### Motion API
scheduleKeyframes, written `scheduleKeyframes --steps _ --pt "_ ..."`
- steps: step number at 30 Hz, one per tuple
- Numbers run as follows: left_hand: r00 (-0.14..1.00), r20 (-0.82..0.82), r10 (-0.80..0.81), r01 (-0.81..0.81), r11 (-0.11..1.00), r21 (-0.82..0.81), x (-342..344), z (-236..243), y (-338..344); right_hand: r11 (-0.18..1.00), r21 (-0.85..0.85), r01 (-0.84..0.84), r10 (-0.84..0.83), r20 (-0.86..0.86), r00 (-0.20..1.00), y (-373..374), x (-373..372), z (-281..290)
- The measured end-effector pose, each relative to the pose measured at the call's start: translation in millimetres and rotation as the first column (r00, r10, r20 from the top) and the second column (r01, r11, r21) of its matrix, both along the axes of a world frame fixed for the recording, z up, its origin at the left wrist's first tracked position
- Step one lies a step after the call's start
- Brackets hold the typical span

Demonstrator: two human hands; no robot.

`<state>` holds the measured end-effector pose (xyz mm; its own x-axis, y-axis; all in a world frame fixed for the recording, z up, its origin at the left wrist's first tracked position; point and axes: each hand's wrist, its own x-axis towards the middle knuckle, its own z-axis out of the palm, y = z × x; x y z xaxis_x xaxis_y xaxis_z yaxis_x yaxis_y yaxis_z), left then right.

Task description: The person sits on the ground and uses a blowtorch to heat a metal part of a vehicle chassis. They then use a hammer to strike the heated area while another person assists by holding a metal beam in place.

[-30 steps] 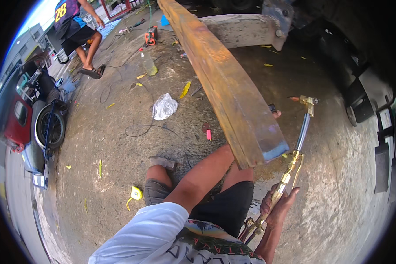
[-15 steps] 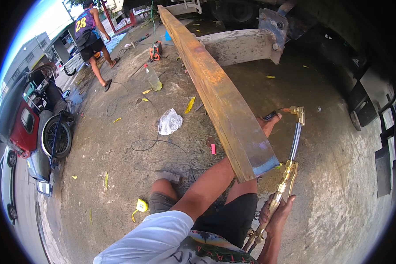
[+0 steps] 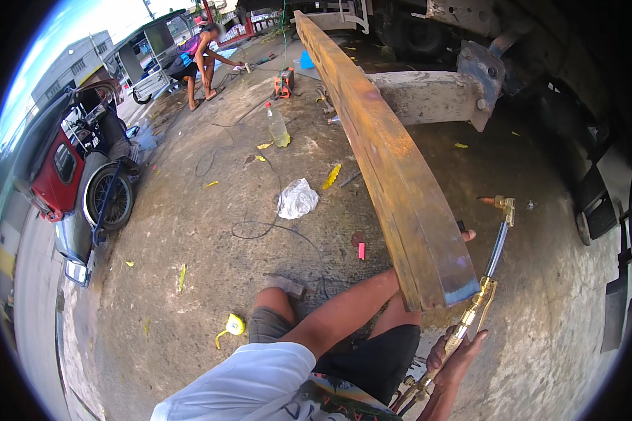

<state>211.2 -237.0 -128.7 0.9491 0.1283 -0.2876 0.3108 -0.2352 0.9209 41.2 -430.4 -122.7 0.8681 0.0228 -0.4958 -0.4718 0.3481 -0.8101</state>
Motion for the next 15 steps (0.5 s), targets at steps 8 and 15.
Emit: scheduleKeyframes --steps 8,15 --pt "0.696 0.611 -0.376 0.380 0.916 0.130 -128.6 -62.7 -68.1 0.959 -0.140 0.245 -0.228 0.126 0.966 -8.9 24.9 -12.6" --pt "0.768 0.542 -0.340 0.348 0.933 0.091 -113.9 -17.6 -96.5 0.979 -0.100 0.176 -0.168 0.090 0.982 -6.1 10.9 -13.8"
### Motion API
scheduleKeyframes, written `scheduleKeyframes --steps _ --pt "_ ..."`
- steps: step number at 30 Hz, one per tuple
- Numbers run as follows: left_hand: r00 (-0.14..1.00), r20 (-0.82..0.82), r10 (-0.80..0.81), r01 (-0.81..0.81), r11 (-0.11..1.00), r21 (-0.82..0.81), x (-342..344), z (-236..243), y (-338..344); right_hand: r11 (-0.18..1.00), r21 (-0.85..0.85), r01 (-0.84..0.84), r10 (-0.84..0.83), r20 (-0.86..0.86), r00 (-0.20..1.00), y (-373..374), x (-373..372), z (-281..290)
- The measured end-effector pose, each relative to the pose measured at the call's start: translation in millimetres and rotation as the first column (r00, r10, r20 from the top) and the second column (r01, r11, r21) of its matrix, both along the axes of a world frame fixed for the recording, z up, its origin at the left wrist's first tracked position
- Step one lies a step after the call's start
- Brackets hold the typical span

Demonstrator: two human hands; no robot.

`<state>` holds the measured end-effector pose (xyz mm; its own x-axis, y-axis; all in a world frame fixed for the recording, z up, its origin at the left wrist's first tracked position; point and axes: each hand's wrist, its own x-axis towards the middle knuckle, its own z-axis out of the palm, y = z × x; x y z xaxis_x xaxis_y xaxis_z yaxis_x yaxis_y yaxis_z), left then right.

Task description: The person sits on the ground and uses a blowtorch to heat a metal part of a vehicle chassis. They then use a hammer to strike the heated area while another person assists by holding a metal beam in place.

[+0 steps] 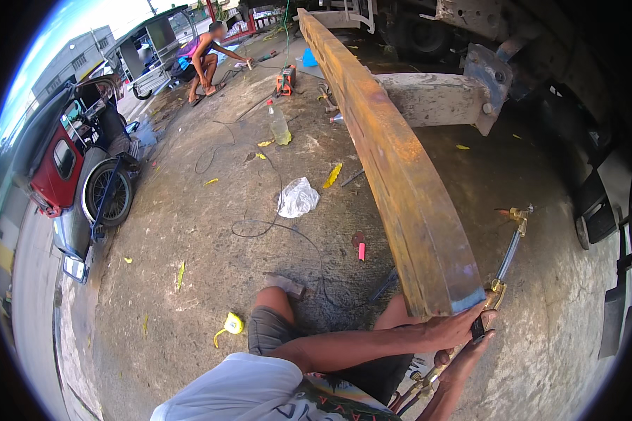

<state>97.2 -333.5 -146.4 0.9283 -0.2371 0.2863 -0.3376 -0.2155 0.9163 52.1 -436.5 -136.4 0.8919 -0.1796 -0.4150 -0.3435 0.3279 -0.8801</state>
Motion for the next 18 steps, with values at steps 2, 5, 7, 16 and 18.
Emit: scheduleKeyframes --steps 2,5,7,16,18 --pt "0.996 0.063 -0.057 0.052 0.996 0.075 12.5 12.2 0.9 0.998 -0.057 -0.014 0.013 -0.006 1.000 5.1 0.6 5.1" --pt "0.987 0.157 0.019 -0.045 0.985 0.167 13.6 12.2 -0.8 0.999 0.019 -0.047 0.048 -0.043 0.998 -3.2 1.3 -6.2" --pt "0.965 0.221 0.144 -0.195 0.953 0.233 16.4 5.9 4.6 0.998 0.019 -0.058 0.059 -0.050 0.997 5.5 0.4 2.9" --pt "0.966 0.191 0.174 -0.190 0.980 0.067 36.6 4.5 14.9 0.990 0.073 -0.118 0.122 -0.061 0.991 6.8 0.5 16.5" --pt "0.978 0.177 0.112 -0.135 0.983 0.126 41.1 0.6 20.9 0.986 0.113 -0.123 0.133 -0.080 0.988 2.9 1.5 12.7"
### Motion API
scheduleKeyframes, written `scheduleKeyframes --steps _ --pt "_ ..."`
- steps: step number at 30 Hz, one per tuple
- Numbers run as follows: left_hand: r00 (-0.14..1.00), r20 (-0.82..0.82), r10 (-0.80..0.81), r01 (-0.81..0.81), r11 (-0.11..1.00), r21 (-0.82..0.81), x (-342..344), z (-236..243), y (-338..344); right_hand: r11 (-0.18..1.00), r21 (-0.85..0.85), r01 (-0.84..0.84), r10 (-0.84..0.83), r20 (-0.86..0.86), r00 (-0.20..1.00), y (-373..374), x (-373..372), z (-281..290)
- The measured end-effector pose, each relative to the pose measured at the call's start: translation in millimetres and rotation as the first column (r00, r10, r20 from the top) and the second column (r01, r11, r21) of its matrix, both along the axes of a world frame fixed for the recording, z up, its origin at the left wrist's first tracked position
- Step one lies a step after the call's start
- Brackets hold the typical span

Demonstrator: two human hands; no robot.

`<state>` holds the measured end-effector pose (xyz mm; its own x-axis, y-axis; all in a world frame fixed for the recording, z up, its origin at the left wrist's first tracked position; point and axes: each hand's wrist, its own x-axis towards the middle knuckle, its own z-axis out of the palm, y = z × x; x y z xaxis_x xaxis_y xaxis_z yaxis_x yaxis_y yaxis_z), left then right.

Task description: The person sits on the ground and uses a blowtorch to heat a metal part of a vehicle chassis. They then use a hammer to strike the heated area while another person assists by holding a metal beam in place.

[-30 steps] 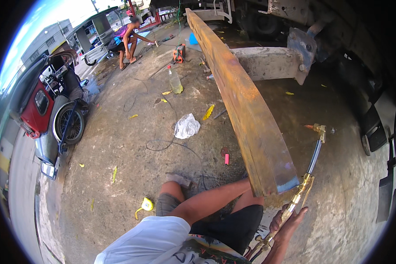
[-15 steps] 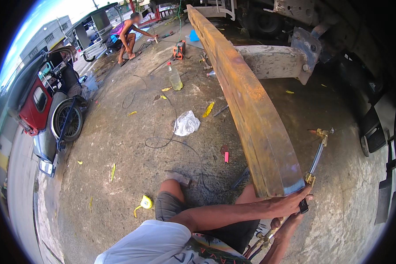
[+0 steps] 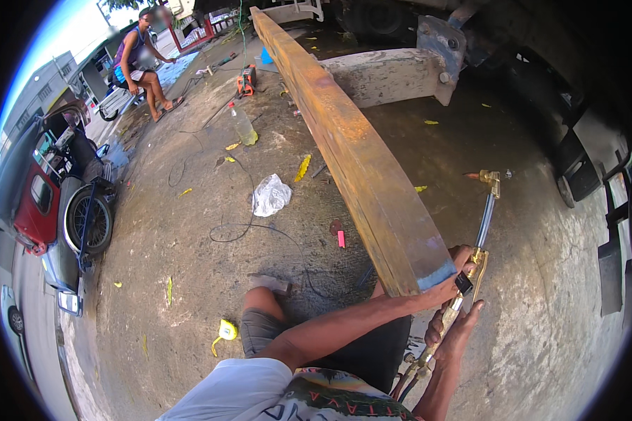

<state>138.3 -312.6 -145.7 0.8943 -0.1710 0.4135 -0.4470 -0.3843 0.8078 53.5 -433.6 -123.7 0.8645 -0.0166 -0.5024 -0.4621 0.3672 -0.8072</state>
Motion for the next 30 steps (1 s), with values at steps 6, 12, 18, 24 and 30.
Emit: scheduleKeyframes --steps 6,12,18,24,30 --pt "0.996 0.059 -0.060 0.066 0.994 -0.089 -2.3 19.7 20.9 0.990 0.094 -0.103 0.101 0.033 0.994 -1.4 3.4 -5.2" --pt "0.874 -0.439 0.207 -0.328 0.919 -0.219 32.3 12.2 32.0 0.991 0.083 -0.104 0.103 0.017 0.995 -5.5 -4.1 -1.5" --pt "0.832 -0.462 0.309 -0.401 0.909 -0.113 123.4 -16.8 59.1 0.986 0.109 -0.128 0.127 0.017 0.992 -8.4 -6.4 -2.8" --pt "0.787 -0.575 0.224 -0.461 0.833 -0.306 150.6 -24.7 62.1 0.977 0.124 -0.172 0.173 0.008 0.985 -8.8 -4.5 -3.5" --pt "0.781 -0.563 0.270 -0.510 0.797 -0.325 139.8 11.7 52.7 0.972 0.141 -0.188 0.190 -0.002 0.982 -12.1 -2.4 -3.8"
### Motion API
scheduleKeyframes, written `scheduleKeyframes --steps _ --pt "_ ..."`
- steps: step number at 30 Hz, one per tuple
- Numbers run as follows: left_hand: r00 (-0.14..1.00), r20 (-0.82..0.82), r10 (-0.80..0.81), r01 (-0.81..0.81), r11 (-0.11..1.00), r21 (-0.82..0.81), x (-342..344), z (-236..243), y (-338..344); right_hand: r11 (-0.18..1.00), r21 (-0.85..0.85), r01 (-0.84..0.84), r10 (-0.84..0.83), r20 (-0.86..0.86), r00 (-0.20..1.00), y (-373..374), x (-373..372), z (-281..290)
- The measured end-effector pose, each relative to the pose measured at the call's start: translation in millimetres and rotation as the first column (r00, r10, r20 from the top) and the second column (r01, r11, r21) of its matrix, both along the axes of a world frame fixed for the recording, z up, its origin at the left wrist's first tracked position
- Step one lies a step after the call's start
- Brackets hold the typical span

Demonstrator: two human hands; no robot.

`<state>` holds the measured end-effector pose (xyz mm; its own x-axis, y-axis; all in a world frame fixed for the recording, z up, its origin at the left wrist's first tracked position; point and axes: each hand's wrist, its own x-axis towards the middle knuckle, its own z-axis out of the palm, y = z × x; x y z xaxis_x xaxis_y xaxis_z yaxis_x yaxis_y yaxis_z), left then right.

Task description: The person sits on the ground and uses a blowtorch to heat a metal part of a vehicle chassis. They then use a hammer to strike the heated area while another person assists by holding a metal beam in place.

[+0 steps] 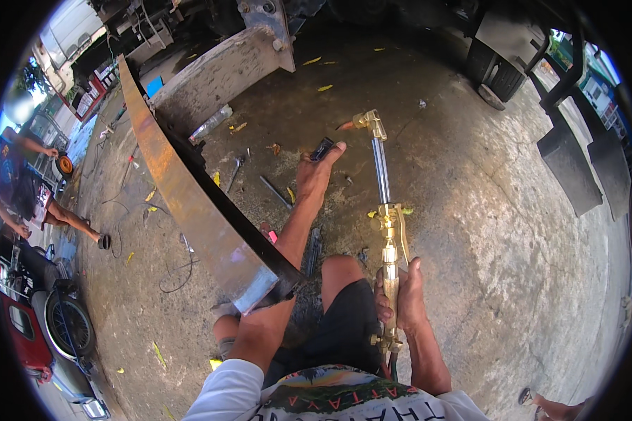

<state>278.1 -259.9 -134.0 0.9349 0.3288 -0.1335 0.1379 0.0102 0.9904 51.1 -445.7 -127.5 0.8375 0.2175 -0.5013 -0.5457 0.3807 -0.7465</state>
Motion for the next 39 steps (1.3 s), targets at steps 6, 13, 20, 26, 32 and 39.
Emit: scheduleKeyframes --steps 6,13,20,26,32,39 --pt "1.000 -0.016 0.018 -0.015 0.983 0.185 7.4 4.0 4.8 1.000 0.007 -0.019 0.020 -0.034 0.999 -0.3 0.9 1.6" --pt "0.946 -0.267 -0.186 0.154 0.979 -0.136 -14.0 -48.7 0.5 1.000 -0.025 0.000 0.001 0.035 0.999 4.0 7.1 0.8" --pt "0.740 -0.285 -0.610 0.621 0.781 -0.060 -155.6 -79.3 -23.3 0.996 -0.007 0.093 -0.092 0.092 0.992 -8.2 34.0 -6.5" --pt "0.645 -0.014 -0.764 0.718 0.611 -0.334 -238.8 -82.5 -28.5 0.986 0.055 0.159 -0.163 0.090 0.983 -10.8 65.8 -5.3" --pt "0.738 0.099 -0.667 0.674 0.733 -0.092 -244.1 -56.5 -28.7 0.990 0.039 0.138 -0.141 0.083 0.987 0.0 71.3 6.7" --pt "0.753 0.073 -0.653 0.654 0.734 -0.182 -235.9 -68.5 -23.9 0.993 -0.066 0.095 -0.087 0.119 0.989 14.3 77.6 17.9"
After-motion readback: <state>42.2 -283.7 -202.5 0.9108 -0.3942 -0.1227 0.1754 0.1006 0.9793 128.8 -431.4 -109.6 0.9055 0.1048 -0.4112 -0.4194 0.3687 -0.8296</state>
